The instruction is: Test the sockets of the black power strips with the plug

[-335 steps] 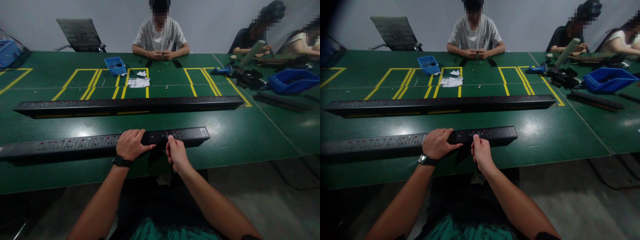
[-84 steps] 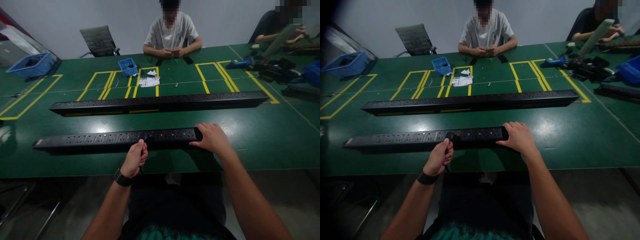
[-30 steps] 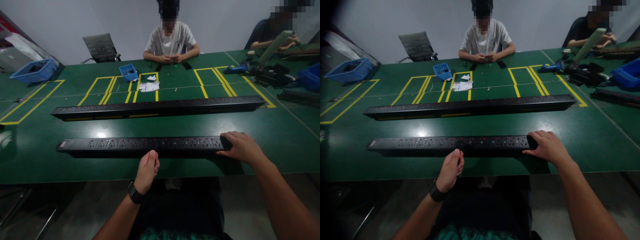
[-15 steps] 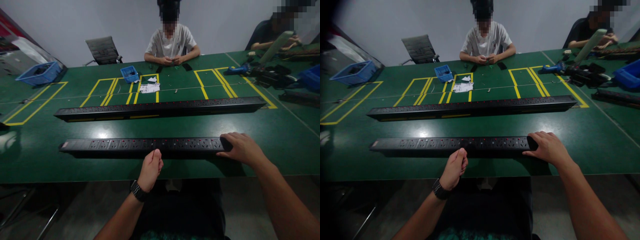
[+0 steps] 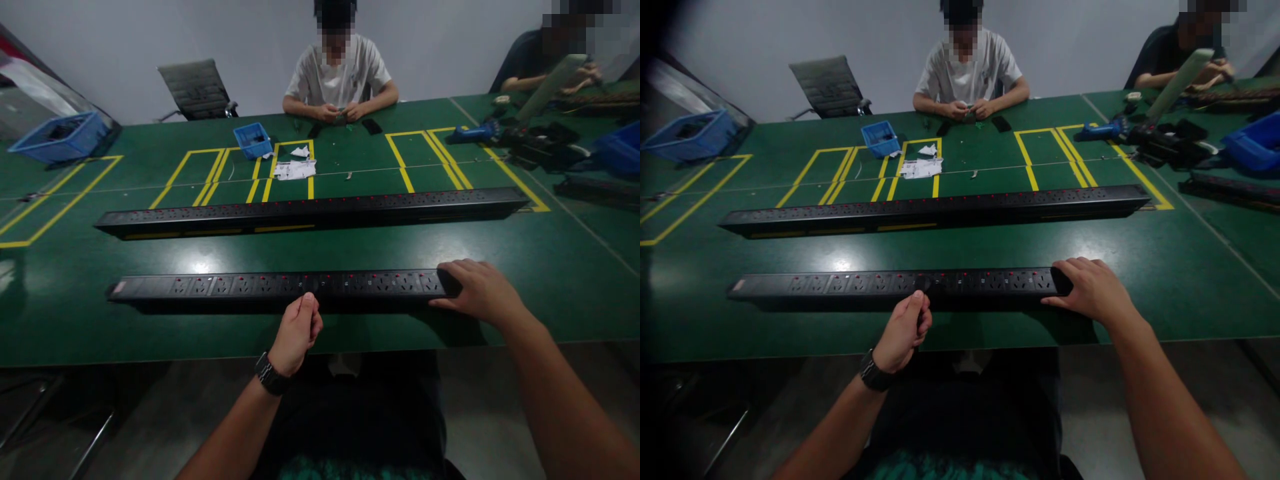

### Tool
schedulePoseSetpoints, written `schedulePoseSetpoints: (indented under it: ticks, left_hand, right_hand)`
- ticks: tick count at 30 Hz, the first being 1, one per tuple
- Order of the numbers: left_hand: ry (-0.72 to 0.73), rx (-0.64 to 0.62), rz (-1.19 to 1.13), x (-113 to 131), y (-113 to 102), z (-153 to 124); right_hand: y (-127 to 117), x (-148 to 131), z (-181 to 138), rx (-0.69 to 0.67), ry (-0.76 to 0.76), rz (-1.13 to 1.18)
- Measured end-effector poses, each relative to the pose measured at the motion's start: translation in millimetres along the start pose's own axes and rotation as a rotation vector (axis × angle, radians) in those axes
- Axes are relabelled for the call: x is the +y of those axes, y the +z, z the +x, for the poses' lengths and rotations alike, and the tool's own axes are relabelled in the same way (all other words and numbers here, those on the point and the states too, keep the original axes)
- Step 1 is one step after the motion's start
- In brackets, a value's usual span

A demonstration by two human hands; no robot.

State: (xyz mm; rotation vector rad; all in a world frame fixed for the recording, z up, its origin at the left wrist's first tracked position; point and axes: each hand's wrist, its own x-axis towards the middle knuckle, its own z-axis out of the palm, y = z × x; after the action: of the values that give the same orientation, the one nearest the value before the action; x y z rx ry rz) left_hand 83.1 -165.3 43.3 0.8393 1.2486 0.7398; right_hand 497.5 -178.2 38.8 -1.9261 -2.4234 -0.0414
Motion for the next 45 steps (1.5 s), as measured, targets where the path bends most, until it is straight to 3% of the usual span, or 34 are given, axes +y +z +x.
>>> schedulePoseSetpoints:
  ticks: [14,20,23,28,33,36,42,45]
  left_hand:
    - [0.060,-0.035,0.030,-3,-9,6]
    - [-0.068,-0.125,-0.094,8,-12,6]
    - [-0.095,-0.106,-0.207,9,-6,5]
    - [0.010,-0.009,-0.225,10,4,-6]
    - [0.203,0.036,-0.187,24,-10,-33]
    - [0.194,0.073,-0.201,23,-25,-37]
    - [0.161,0.165,-0.272,0,-42,-27]
    - [0.160,0.164,-0.242,-5,-42,-27]
  right_hand:
    - [-6,-4,2,-0.028,0.043,0.079]
    - [-5,-1,3,-0.040,0.042,0.077]
    - [-5,-1,4,-0.031,0.040,0.072]
    - [-2,0,3,-0.025,0.047,0.071]
    - [-8,0,2,-0.039,0.050,0.058]
    - [-19,-38,14,0.025,0.053,0.032]
    - [-16,-170,71,0.135,-0.214,0.210]
    - [-8,-192,86,0.087,-0.180,0.168]
